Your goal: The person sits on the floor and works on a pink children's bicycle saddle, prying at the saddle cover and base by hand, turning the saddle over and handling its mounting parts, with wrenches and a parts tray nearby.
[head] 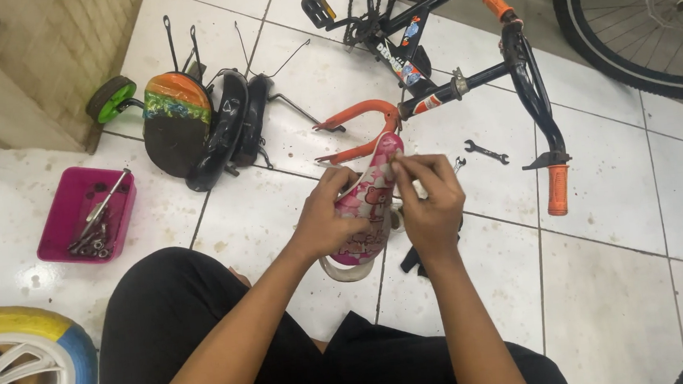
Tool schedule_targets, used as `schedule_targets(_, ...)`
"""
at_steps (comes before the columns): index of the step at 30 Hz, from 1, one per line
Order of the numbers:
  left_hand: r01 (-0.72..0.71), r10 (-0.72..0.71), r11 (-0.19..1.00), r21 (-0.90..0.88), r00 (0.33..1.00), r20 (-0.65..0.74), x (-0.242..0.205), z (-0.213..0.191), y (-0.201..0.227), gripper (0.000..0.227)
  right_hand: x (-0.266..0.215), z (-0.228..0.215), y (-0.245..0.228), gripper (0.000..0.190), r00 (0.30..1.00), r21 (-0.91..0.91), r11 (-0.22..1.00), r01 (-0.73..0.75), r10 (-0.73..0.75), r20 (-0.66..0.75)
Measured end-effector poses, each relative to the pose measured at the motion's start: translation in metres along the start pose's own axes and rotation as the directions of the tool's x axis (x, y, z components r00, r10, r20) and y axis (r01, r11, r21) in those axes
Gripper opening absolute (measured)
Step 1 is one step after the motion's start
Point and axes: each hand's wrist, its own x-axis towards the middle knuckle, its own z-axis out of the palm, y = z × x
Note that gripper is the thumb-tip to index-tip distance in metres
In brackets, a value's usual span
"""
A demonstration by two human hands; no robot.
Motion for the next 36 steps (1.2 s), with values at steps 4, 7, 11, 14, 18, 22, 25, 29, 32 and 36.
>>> schedule_targets(4, -0.066, 0.067, 0.998, -0.02, 0.997, 0.036, -0.001, 0.002, -0.001, 0.054, 0.014, -0.002, 0.002, 0.008, 0.995, 0.004, 1.0, 0.03, -0.03, -0.093)
schedule_targets(7, -0.074, 0.077, 0.995, -0.064, 0.996, 0.052, 0.002, 0.006, -0.005, 0.057, 0.004, -0.003, 0.001, 0.01, 0.994, 0.02, 0.999, -0.033, 0.035, -0.107)
schedule_targets(11, -0.069, 0.075, 0.985, -0.158, 0.997, 0.032, 0.006, 0.007, -0.015, 0.057, -0.027, 0.003, -0.005, 0.006, 0.991, 0.053, 0.993, -0.107, 0.111, -0.07)
schedule_targets(14, -0.068, 0.086, 0.979, -0.191, 0.993, 0.085, 0.01, 0.01, -0.02, 0.058, -0.029, 0.0, 0.001, 0.003, 0.989, 0.063, 0.989, -0.131, 0.135, -0.068)
schedule_targets(18, -0.052, 0.095, 0.974, -0.222, 0.978, 0.184, 0.01, 0.014, -0.039, 0.061, -0.004, -0.005, 0.009, 0.004, 0.986, 0.094, 0.99, -0.102, 0.113, -0.121)
schedule_targets(22, -0.045, 0.104, 0.968, -0.248, 0.967, 0.233, 0.01, 0.017, -0.038, 0.06, -0.001, -0.004, 0.012, 0.004, 0.985, 0.1, 0.987, -0.128, 0.138, -0.101)
schedule_targets(25, -0.064, 0.115, 0.975, -0.211, 0.964, 0.241, 0.011, 0.015, -0.038, 0.057, -0.018, -0.003, 0.011, 0.005, 0.981, 0.063, 0.988, -0.144, 0.151, -0.126)
schedule_targets(29, -0.035, 0.091, 0.976, -0.214, 0.962, 0.258, 0.014, 0.017, -0.044, 0.056, -0.045, -0.001, 0.009, 0.003, 0.966, 0.064, 0.977, -0.202, 0.209, -0.149)
schedule_targets(32, -0.012, 0.074, 0.972, -0.235, 0.964, 0.254, 0.017, 0.016, -0.045, 0.056, -0.054, -0.001, 0.007, 0.002, 0.962, 0.103, 0.967, -0.232, 0.244, -0.126)
schedule_targets(36, 0.073, 0.011, 0.968, -0.24, 0.944, 0.331, 0.01, 0.013, -0.029, 0.054, -0.039, -0.003, 0.016, 0.004, 0.94, 0.205, 0.941, -0.268, 0.302, -0.159)
